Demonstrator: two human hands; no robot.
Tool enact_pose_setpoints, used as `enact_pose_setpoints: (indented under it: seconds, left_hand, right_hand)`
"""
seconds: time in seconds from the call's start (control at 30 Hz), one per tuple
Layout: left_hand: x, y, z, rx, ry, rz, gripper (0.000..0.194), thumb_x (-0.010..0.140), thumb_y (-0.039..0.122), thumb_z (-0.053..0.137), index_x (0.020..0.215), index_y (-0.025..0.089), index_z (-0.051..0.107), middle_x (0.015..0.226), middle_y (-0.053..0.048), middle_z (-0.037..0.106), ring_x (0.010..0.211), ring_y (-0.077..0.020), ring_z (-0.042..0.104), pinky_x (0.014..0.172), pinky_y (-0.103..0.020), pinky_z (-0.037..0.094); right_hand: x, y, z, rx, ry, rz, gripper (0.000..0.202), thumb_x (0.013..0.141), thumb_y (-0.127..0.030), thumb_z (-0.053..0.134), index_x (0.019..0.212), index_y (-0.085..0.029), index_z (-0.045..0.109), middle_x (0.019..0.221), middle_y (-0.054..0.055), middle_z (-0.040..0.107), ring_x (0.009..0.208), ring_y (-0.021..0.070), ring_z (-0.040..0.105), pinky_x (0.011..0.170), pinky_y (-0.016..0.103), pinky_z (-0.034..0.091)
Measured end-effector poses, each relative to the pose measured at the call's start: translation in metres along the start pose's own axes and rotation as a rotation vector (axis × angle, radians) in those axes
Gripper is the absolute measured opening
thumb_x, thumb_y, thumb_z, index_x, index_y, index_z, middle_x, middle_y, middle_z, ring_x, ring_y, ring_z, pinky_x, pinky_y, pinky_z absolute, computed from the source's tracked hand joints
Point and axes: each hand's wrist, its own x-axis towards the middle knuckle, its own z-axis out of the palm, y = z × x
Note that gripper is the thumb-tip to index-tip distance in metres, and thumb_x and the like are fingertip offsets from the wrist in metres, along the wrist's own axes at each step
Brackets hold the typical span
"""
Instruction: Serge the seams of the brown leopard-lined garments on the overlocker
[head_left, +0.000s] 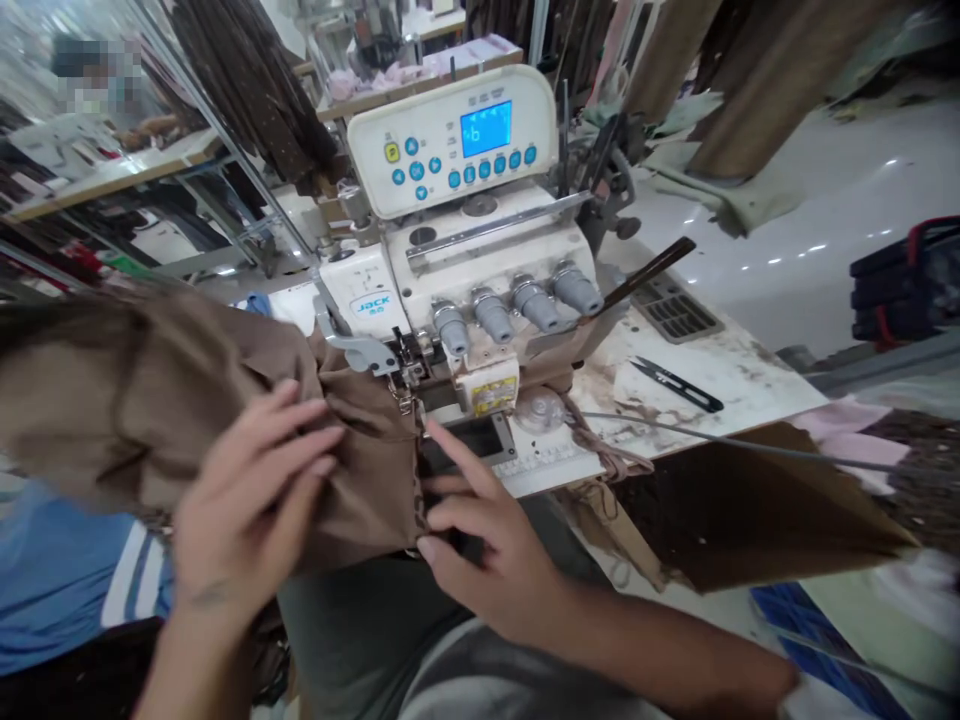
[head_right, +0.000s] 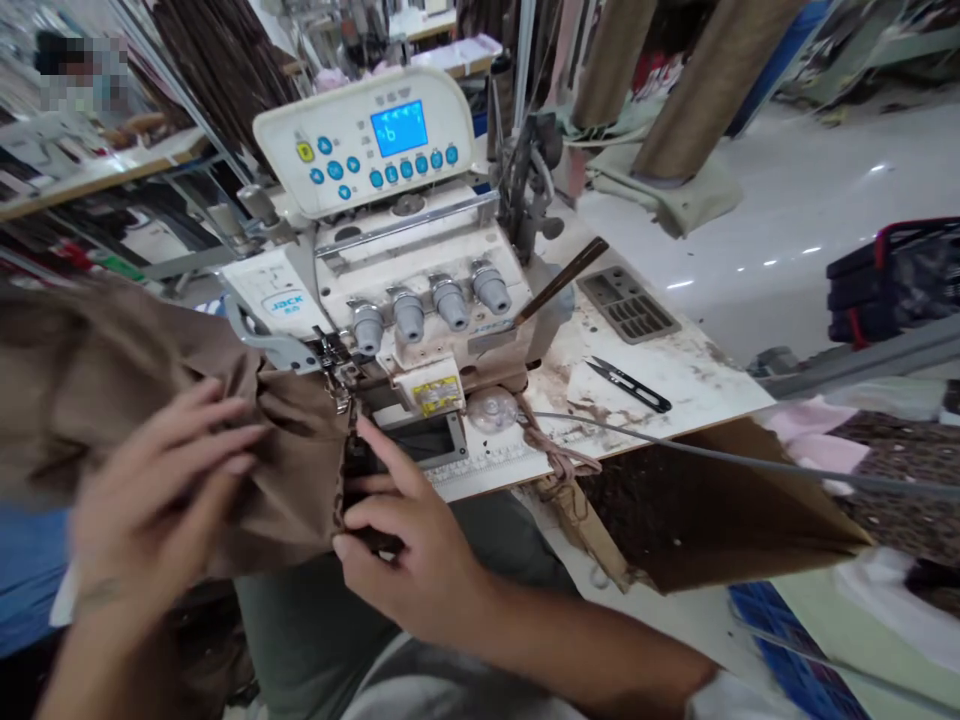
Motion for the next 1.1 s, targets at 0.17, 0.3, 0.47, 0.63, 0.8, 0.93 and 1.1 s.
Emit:
enact_pose_setpoints:
  seconds: [0.17, 0.3, 0.47, 0.63, 0.8, 0.93, 1.1]
  left_hand:
    - [0.008, 0.02, 0.063, -0.004, 0.018, 0.129, 0.031, 0.092, 0.008, 0.075, 0.118, 0.025, 0.076, 0.13, -0.009, 0.076, 0.144, -0.0332, 0.057, 0.128, -0.068, 0.033]
    - [0.009, 0.01, 0.063, 0.026, 0.04, 0.154, 0.023, 0.092, 0.009, 0.077, 0.106, 0.026, 0.077, 0.106, -0.005, 0.077, 0.113, -0.0267, 0.07, 0.116, -0.059, 0.044]
    - [0.012, 0.009, 0.057, 0.033, -0.027, 0.169, 0.024, 0.092, 0.012, 0.078, 0.111, 0.026, 0.076, 0.099, -0.004, 0.074, 0.093, -0.022, 0.066, 0.093, -0.044, 0.045]
    - [0.009, 0.013, 0.056, 0.017, -0.061, 0.256, 0.049, 0.088, 0.006, 0.078, 0.129, 0.033, 0.074, 0.109, -0.005, 0.073, 0.1, -0.0238, 0.066, 0.096, -0.045, 0.05]
    - [-0.002, 0.023, 0.06, 0.155, -0.08, 0.137, 0.052, 0.093, 0.026, 0.079, 0.143, 0.03, 0.067, 0.133, -0.011, 0.07, 0.127, -0.0316, 0.062, 0.116, -0.054, 0.044]
    - [-0.036, 0.028, 0.065, -0.129, 0.072, -0.299, 0.051, 0.09, 0.048, 0.078, 0.136, 0.028, 0.07, 0.136, -0.011, 0.069, 0.135, -0.0336, 0.06, 0.121, -0.053, 0.044]
    - [-0.091, 0.034, 0.072, -0.463, 0.292, -0.812, 0.062, 0.08, 0.059, 0.084, 0.132, 0.028, 0.071, 0.133, -0.01, 0.072, 0.135, -0.0353, 0.061, 0.119, -0.052, 0.048]
  right_hand:
    - [-0.01, 0.036, 0.008, 0.17, -0.056, 0.193, 0.027, 0.091, -0.028, 0.079, 0.114, -0.022, 0.068, 0.125, 0.011, 0.07, 0.095, 0.0189, 0.071, 0.075, 0.027, 0.057]
    - [0.01, 0.05, 0.005, 0.202, -0.134, 0.228, 0.04, 0.087, -0.038, 0.085, 0.118, -0.022, 0.064, 0.086, -0.003, 0.067, 0.074, 0.0137, 0.064, 0.063, 0.021, 0.049]
    - [0.018, 0.051, -0.001, 0.109, -0.143, 0.189, 0.029, 0.103, -0.038, 0.062, 0.081, -0.021, 0.056, 0.063, -0.007, 0.047, 0.058, 0.0105, 0.052, 0.053, 0.02, 0.036]
    - [0.016, 0.055, -0.005, 0.108, -0.162, 0.132, 0.04, 0.102, -0.041, 0.063, 0.071, -0.021, 0.049, 0.061, -0.007, 0.038, 0.054, 0.0096, 0.044, 0.051, 0.022, 0.029]
    - [0.014, 0.052, -0.005, -0.002, -0.037, 0.045, 0.037, 0.102, -0.036, 0.064, 0.07, -0.02, 0.055, 0.075, -0.002, 0.054, 0.068, 0.0128, 0.053, 0.066, 0.025, 0.044]
    - [-0.011, 0.047, -0.003, -0.045, 0.155, 0.011, 0.021, 0.1, -0.034, 0.069, 0.084, -0.02, 0.068, 0.118, 0.011, 0.062, 0.098, 0.0205, 0.064, 0.089, 0.032, 0.054]
    - [-0.034, 0.04, 0.021, 0.329, -0.025, 0.286, 0.03, 0.099, -0.034, 0.075, 0.126, -0.024, 0.068, 0.115, 0.007, 0.073, 0.106, 0.0215, 0.07, 0.093, 0.032, 0.058]
